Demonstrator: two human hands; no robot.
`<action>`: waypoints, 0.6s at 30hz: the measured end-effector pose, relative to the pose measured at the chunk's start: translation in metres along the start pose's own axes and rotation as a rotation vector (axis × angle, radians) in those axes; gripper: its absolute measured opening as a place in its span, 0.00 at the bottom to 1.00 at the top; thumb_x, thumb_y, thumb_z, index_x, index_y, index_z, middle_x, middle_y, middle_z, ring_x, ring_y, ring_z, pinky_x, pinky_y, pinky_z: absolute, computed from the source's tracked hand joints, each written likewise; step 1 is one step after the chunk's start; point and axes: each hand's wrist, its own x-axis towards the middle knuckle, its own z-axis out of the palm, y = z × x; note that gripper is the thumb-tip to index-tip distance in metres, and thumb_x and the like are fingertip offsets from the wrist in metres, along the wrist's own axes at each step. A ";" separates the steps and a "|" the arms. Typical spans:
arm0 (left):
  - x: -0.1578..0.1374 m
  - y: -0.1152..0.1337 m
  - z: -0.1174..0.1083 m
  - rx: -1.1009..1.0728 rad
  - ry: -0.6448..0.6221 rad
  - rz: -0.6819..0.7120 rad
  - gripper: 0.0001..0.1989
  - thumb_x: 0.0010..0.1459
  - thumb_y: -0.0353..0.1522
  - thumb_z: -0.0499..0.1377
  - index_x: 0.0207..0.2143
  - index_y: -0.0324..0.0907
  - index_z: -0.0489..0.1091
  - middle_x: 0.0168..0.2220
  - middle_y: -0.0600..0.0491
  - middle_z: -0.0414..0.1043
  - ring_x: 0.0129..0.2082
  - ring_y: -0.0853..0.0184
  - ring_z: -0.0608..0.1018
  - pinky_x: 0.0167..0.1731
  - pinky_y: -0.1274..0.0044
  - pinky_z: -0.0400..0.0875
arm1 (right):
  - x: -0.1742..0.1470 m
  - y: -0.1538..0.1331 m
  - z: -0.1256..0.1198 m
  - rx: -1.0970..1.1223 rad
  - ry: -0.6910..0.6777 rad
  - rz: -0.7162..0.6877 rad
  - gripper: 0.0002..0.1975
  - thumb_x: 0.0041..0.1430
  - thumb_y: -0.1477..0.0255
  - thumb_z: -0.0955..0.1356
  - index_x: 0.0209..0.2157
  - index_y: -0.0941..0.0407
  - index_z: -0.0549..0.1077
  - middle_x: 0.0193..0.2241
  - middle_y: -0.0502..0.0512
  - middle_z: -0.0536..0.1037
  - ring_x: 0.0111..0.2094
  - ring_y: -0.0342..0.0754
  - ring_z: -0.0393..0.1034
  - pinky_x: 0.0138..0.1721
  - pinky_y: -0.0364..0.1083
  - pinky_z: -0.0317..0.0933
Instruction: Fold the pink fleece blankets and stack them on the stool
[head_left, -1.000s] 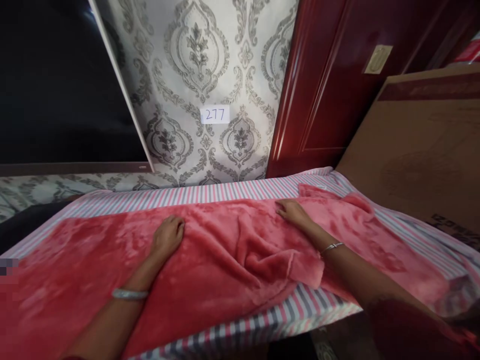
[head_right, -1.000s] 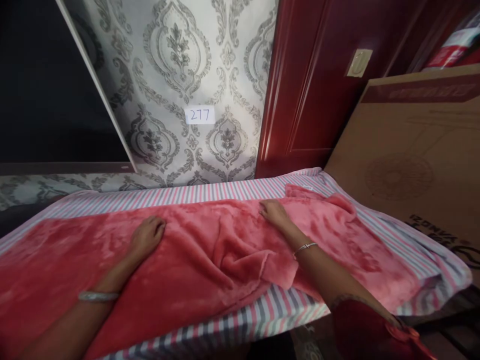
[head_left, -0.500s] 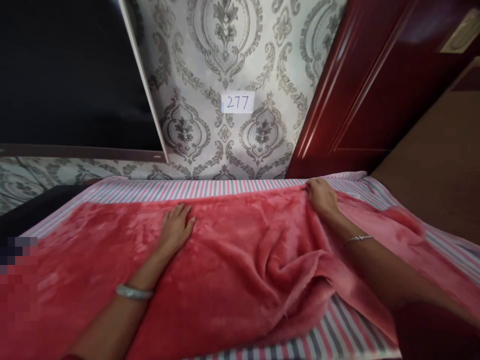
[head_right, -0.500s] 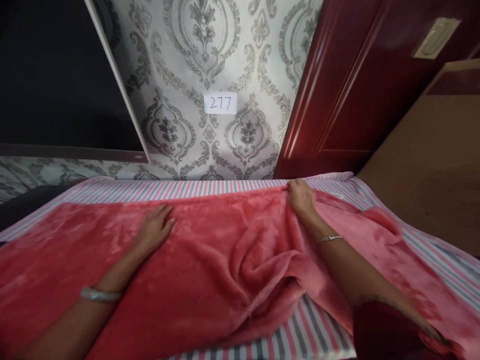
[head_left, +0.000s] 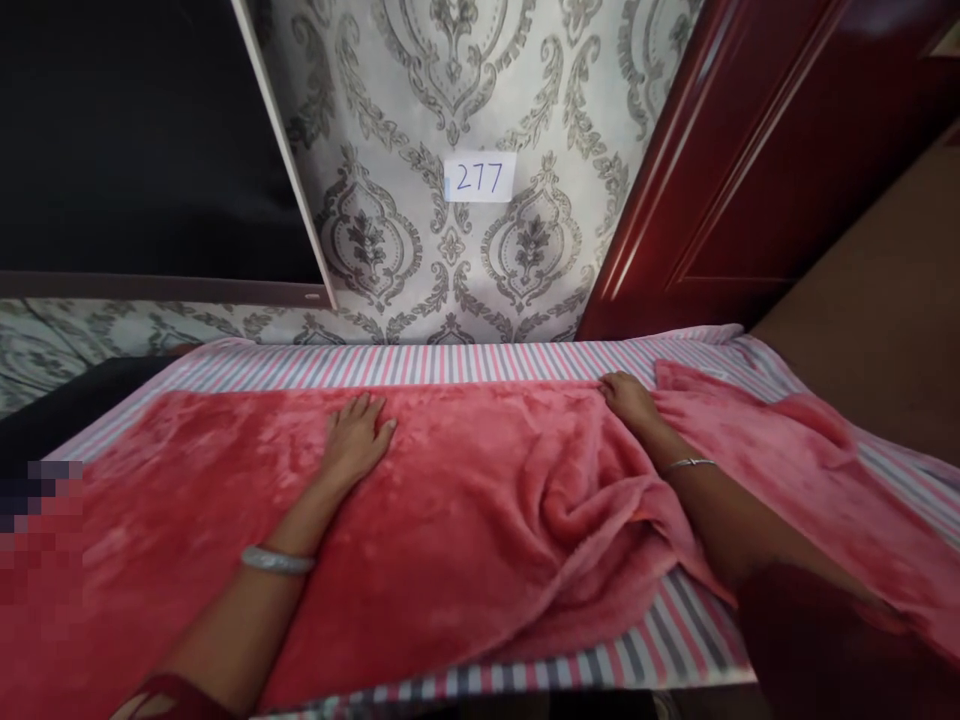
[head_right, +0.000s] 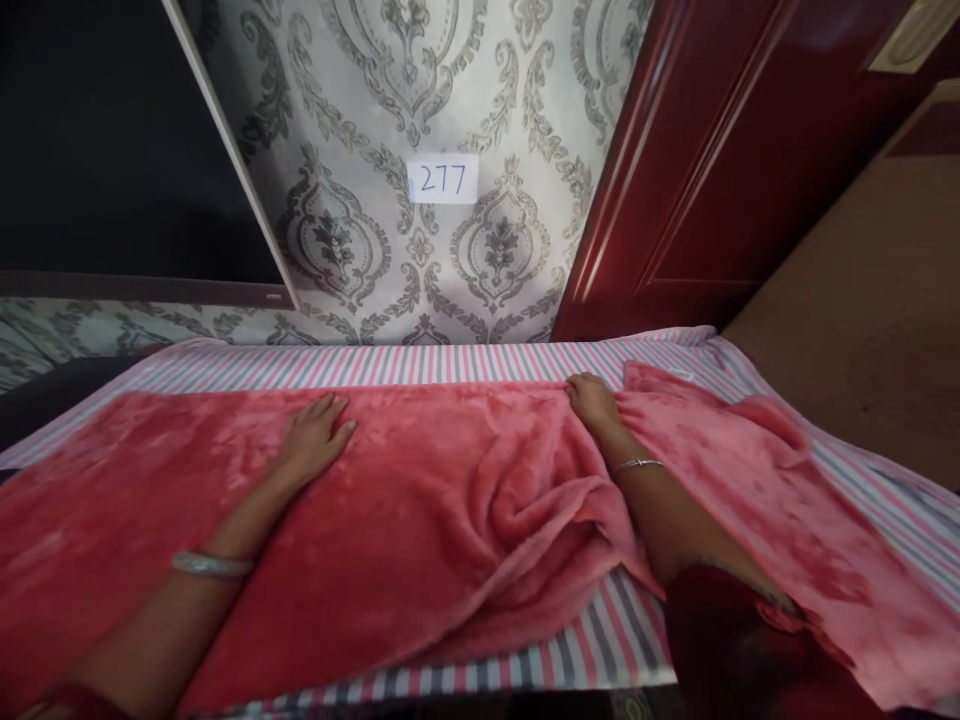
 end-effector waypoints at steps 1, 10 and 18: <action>0.000 0.001 -0.001 0.006 -0.009 -0.001 0.28 0.65 0.40 0.48 0.63 0.39 0.64 0.67 0.40 0.59 0.67 0.48 0.60 0.64 0.55 0.53 | -0.002 0.001 -0.002 -0.003 -0.011 0.000 0.17 0.65 0.74 0.60 0.46 0.60 0.77 0.44 0.64 0.78 0.47 0.53 0.70 0.46 0.46 0.60; -0.003 0.004 -0.005 0.003 0.036 0.071 0.29 0.65 0.42 0.47 0.64 0.39 0.63 0.66 0.41 0.61 0.67 0.50 0.60 0.65 0.56 0.51 | -0.021 0.003 -0.039 -0.068 0.022 0.093 0.20 0.67 0.76 0.55 0.49 0.60 0.74 0.46 0.65 0.78 0.46 0.56 0.70 0.42 0.48 0.58; -0.002 0.010 -0.007 0.081 -0.001 0.001 0.31 0.66 0.42 0.46 0.66 0.36 0.59 0.69 0.38 0.54 0.69 0.48 0.56 0.64 0.53 0.50 | 0.027 -0.007 -0.058 -0.088 0.140 0.096 0.20 0.68 0.76 0.54 0.52 0.59 0.71 0.49 0.65 0.75 0.49 0.56 0.68 0.47 0.49 0.58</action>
